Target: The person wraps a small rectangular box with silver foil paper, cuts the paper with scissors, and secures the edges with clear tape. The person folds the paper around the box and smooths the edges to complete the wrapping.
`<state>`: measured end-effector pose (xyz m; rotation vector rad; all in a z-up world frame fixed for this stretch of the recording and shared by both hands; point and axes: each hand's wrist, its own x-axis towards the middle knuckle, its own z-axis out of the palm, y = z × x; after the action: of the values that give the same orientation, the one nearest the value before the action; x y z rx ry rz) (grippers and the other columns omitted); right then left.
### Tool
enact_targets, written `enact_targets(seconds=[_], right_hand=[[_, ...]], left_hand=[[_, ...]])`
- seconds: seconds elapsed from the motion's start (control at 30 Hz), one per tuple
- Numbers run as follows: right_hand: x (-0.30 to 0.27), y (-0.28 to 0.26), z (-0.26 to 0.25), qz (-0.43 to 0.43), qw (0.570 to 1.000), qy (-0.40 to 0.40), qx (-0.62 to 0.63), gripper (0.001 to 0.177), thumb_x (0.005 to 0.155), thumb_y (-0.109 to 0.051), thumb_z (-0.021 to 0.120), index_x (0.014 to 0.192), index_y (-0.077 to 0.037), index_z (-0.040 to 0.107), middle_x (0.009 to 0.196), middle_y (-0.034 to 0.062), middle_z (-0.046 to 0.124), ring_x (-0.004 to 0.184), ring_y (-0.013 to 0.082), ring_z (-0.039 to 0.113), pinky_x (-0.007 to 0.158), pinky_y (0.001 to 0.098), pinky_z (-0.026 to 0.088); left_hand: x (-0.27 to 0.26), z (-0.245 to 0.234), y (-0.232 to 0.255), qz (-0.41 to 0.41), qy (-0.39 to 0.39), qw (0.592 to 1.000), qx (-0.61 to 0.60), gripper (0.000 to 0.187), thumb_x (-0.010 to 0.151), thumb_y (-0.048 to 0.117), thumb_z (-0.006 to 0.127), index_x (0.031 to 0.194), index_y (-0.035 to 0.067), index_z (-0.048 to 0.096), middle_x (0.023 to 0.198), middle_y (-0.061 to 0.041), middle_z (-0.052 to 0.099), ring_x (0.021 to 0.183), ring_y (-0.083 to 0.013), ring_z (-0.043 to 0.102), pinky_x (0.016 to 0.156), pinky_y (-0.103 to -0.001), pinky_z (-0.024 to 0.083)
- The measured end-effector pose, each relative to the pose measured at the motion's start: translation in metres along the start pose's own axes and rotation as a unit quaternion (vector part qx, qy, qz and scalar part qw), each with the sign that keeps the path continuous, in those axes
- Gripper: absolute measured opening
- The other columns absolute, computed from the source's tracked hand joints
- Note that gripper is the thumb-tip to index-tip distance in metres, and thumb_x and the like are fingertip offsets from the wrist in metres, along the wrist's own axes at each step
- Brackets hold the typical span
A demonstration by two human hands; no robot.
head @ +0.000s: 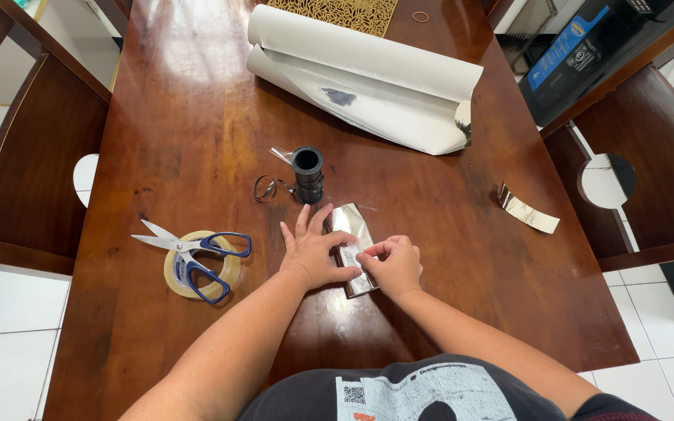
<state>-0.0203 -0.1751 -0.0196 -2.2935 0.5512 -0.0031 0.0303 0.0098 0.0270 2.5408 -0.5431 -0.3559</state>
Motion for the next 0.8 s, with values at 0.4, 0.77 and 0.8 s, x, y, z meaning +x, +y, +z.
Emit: enact_targets(seconds=[0.4, 0.77, 0.8], right_hand=[[0.009, 0.006, -0.001, 0.015, 1.000, -0.015, -0.020, 0.073, 0.061, -0.048, 0.091, 0.114, -0.017, 0.052, 0.111, 0.0006, 0.060, 0.108, 0.0205, 0.057, 0.089, 0.0445, 0.045], [0.023, 0.001, -0.018, 0.013, 0.991, -0.126, -0.042, 0.084, 0.054, -0.051, 0.093, 0.118, -0.015, 0.051, 0.106, 0.0026, 0.063, 0.100, 0.0208, 0.065, 0.085, 0.0406, 0.051], [0.024, 0.002, -0.018, 0.007, 0.991, -0.128, -0.044, 0.084, 0.054, -0.052, 0.093, 0.118, -0.015, 0.052, 0.106, 0.0033, 0.063, 0.101, 0.0211, 0.064, 0.085, 0.0401, 0.052]], left_hand=[[0.000, 0.000, -0.001, 0.002, -0.013, 1.000, 0.003, 0.060, 0.056, 0.059, 0.087, 0.112, 0.044, 0.074, 0.166, -0.004, 0.022, 0.155, -0.0400, -0.003, 0.116, -0.075, -0.008], [0.001, -0.007, 0.005, -0.009, -0.030, 0.999, 0.011, 0.059, 0.057, 0.059, 0.086, 0.112, 0.044, 0.074, 0.166, -0.005, 0.020, 0.155, -0.0398, -0.005, 0.116, -0.074, -0.009], [0.001, -0.006, 0.004, -0.008, -0.028, 1.000, 0.010, 0.059, 0.057, 0.059, 0.086, 0.112, 0.043, 0.074, 0.166, -0.005, 0.020, 0.155, -0.0398, -0.005, 0.116, -0.074, -0.009]])
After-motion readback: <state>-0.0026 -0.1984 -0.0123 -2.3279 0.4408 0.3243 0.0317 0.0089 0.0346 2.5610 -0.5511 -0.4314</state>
